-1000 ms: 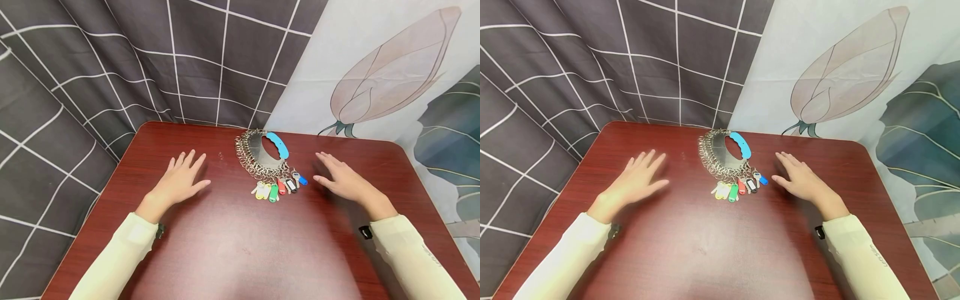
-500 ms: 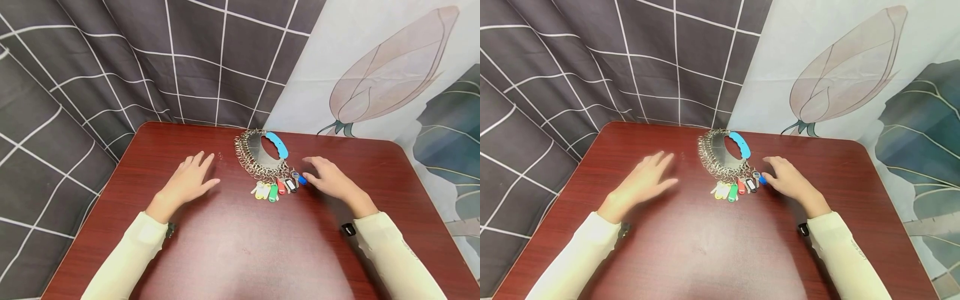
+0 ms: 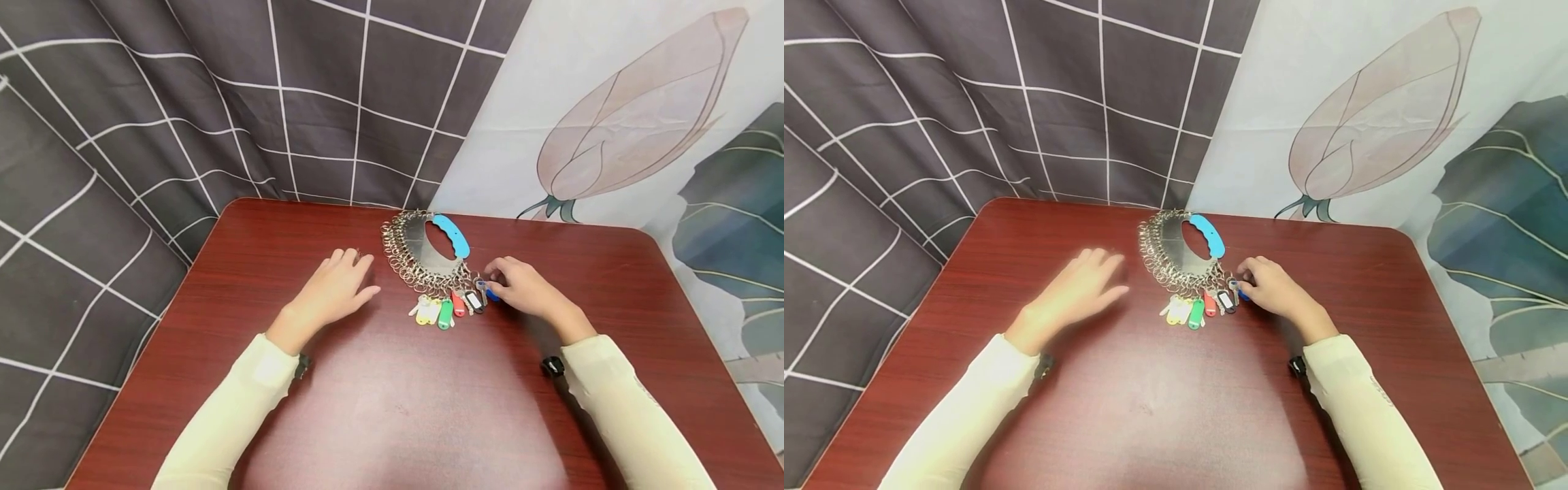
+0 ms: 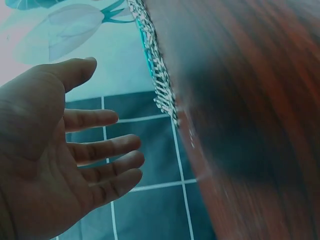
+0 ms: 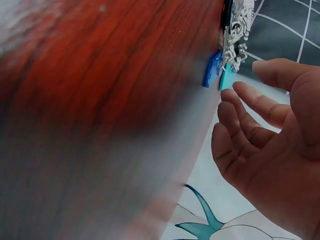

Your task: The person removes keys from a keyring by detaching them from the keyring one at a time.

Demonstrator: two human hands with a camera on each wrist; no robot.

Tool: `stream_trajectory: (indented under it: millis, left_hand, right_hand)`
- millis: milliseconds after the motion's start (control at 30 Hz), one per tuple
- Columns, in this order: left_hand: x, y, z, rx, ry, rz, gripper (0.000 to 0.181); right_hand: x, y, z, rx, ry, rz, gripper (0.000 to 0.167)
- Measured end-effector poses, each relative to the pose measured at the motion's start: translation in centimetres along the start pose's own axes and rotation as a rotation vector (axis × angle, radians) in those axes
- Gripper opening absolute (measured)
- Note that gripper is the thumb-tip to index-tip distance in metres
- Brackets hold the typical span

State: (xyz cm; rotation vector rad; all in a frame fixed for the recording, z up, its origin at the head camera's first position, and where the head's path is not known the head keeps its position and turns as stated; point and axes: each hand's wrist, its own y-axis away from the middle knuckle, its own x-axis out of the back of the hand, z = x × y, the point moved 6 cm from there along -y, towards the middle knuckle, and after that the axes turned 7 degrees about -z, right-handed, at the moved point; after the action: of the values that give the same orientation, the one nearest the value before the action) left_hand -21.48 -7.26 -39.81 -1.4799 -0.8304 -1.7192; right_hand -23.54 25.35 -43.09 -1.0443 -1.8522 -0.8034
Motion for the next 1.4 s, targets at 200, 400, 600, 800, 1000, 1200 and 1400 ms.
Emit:
stream_trajectory:
  millis: [200,400,600,800,1000,1200,1400]
  left_hand:
    - [-0.3,-1.5,1.3,-0.047,-0.028,0.017,0.056]
    - [-0.3,-2.7,2.7,-0.079,-0.028,0.024,0.051]
    - [-0.4,-4.2,3.9,-0.081,-0.002,-0.007,0.047]
    - [-0.9,-5.7,5.5,-0.098,0.041,-0.035,0.047]
    - [-1.4,-7.1,6.9,-0.115,0.039,-0.036,0.041]
    - [-1.7,-8.2,7.8,-0.105,0.082,-0.069,0.041]
    - [-1.8,-9.2,8.7,-0.121,0.108,-0.038,0.030]
  right_hand:
    - [-0.3,-0.7,0.1,-0.023,-0.014,-0.037,0.018]
    - [-0.4,-1.5,0.0,-0.058,-0.026,-0.076,0.014]
    - [-0.5,-2.0,0.0,-0.083,-0.018,-0.115,0.010]
    - [-0.5,-2.3,0.1,-0.107,-0.014,-0.139,0.008]
    - [-0.5,-2.4,-0.2,-0.113,-0.013,-0.162,0.007]
    - [-0.5,-2.6,-0.5,-0.096,-0.002,-0.164,0.009]
    - [-0.6,-2.9,-0.1,-0.107,0.000,-0.160,0.011]
